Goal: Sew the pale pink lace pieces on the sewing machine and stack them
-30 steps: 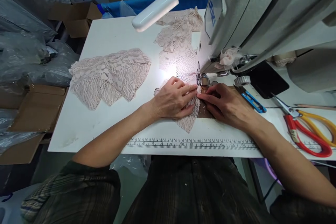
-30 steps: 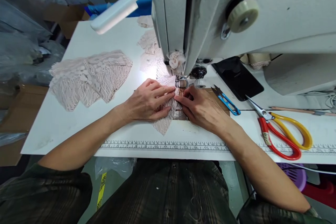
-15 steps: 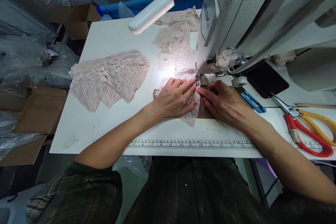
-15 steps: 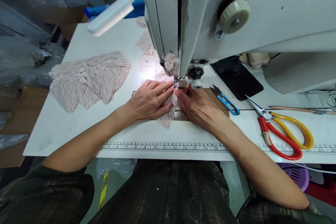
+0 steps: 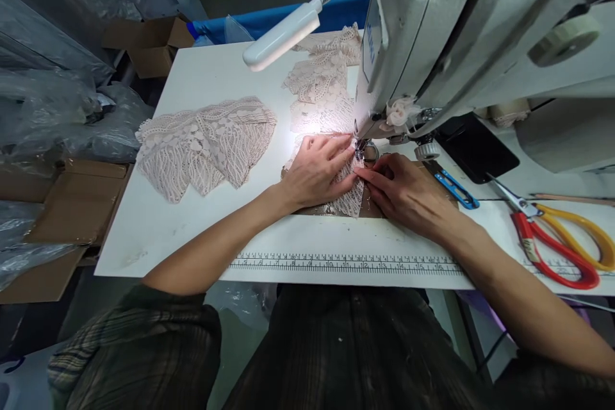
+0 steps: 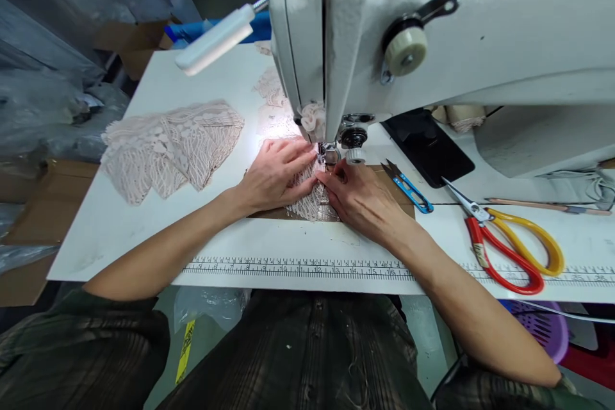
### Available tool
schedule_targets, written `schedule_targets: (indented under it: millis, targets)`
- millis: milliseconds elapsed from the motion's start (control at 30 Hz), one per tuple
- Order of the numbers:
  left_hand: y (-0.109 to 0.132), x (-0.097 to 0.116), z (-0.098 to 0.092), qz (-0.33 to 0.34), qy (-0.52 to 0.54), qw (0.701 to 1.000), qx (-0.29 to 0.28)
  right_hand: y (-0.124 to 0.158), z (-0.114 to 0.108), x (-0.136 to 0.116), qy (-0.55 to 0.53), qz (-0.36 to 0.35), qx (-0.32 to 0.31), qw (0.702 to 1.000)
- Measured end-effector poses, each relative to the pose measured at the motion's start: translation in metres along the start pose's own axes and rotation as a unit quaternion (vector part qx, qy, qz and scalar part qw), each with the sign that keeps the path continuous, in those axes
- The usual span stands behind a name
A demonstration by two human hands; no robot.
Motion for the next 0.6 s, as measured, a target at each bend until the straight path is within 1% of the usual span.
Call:
schedule_targets:
  millis: [67,133,233,300,333,400,467,533,600]
  targets:
    - [-0.004,-0.012,-0.001,-0.033,-0.015,0.999,0.029,0.0,0.0,0.0,0.004,0.003,0.002,1.0]
    - [-0.009,-0.029,0.001,-0.056,-0.034,0.997,0.031,0.0,0.001,0.001,0.004,0.006,-0.001,1.0]
    - [-0.016,-0.054,0.008,-0.05,-0.046,0.998,0.004,0.002,0.002,0.002,-0.013,0.007,-0.006,1.0]
    - [-0.017,-0.063,0.008,-0.037,-0.053,0.998,0.011,0.003,0.001,0.005,-0.046,0.022,-0.016,0.999]
    - [-0.016,-0.064,0.005,-0.032,-0.059,0.998,0.019,0.003,-0.001,0.008,-0.072,0.037,-0.019,0.997]
    - [-0.011,-0.058,-0.002,-0.022,-0.065,0.997,0.034,0.004,-0.004,0.015,-0.129,0.083,-0.018,0.988]
    - [-0.004,-0.042,-0.009,0.009,-0.044,0.998,0.04,0.003,-0.007,0.023,-0.175,0.134,-0.011,0.975]
    - [0.004,-0.021,-0.014,0.07,0.002,0.997,0.041,0.002,-0.007,0.027,-0.203,0.165,-0.004,0.965]
    - [0.012,-0.003,-0.017,0.127,0.056,0.989,0.052,0.0,-0.006,0.028,-0.218,0.174,0.006,0.96]
Point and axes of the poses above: each hand's wrist, its own y-axis away from the middle knuckle, its own z-axis out of the palm, x = y × z, the point moved 4 cm from there along -y, towards the middle knuckle, and after that the axes turned 15 degrees about z, right-handed, at the moved point
